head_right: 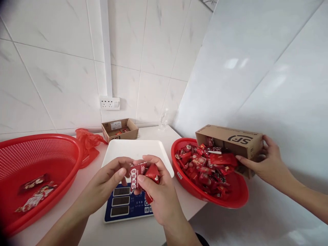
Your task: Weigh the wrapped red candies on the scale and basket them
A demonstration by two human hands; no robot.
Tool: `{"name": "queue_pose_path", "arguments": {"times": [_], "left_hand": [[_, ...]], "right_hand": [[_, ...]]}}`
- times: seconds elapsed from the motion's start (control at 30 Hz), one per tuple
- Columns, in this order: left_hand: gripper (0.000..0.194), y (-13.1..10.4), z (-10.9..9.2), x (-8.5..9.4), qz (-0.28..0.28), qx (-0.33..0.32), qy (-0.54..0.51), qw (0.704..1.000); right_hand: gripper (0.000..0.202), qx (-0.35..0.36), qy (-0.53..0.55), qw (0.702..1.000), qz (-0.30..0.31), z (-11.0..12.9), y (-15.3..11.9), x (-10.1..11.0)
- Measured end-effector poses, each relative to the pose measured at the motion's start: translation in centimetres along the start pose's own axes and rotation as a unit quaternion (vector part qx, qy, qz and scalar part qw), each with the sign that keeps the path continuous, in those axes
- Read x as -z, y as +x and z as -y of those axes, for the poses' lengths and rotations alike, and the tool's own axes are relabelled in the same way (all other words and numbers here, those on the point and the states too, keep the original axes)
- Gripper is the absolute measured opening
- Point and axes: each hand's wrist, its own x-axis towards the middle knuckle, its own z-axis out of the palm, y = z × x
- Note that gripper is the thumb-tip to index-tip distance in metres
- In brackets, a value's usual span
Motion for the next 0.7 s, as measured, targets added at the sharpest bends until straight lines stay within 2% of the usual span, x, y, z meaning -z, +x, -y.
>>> {"name": "queue_pose_path", "arguments": {"times": [0.07,0.17,0.3,0.47,0.57,0.7], "left_hand": [[0.035,-0.8,-0.8,-0.5,0.047,0.006,-0.122,0.991],[0.032,-1.4,-1.3,-0.9,0.043,0.025,-0.229,0.972],[0.02,-1.2,-1.6,-0.8,0.033,0.014,-0.279,0.96],[0.025,-1.1,-1.8,-0.5,-0.07,-0.011,-0.312,0.948],[0.023,-1.2,-1.5,-0.5,-0.082,-0.011,-0.318,0.945],[0.019,-1.4,-1.2,-0.5,-0.089,-0.023,-0.307,0.947]], "right_hand": [[0.037,0.005,-0.024,1.0,0.016,-0.2,0.0,0.0],[0.035,0.006,-0.068,0.997,0.028,-0.1,-0.2,-0.2],[0.037,0.017,-0.104,0.994,0.04,0.2,-0.5,-0.3],[0.036,0.01,-0.16,0.987,0.018,0.2,-0.4,0.0],[0.034,0.004,-0.205,0.978,0.04,0.3,-0.2,0.0],[0.02,0.107,-0.28,0.953,0.036,0.4,0.0,-0.5]]}}
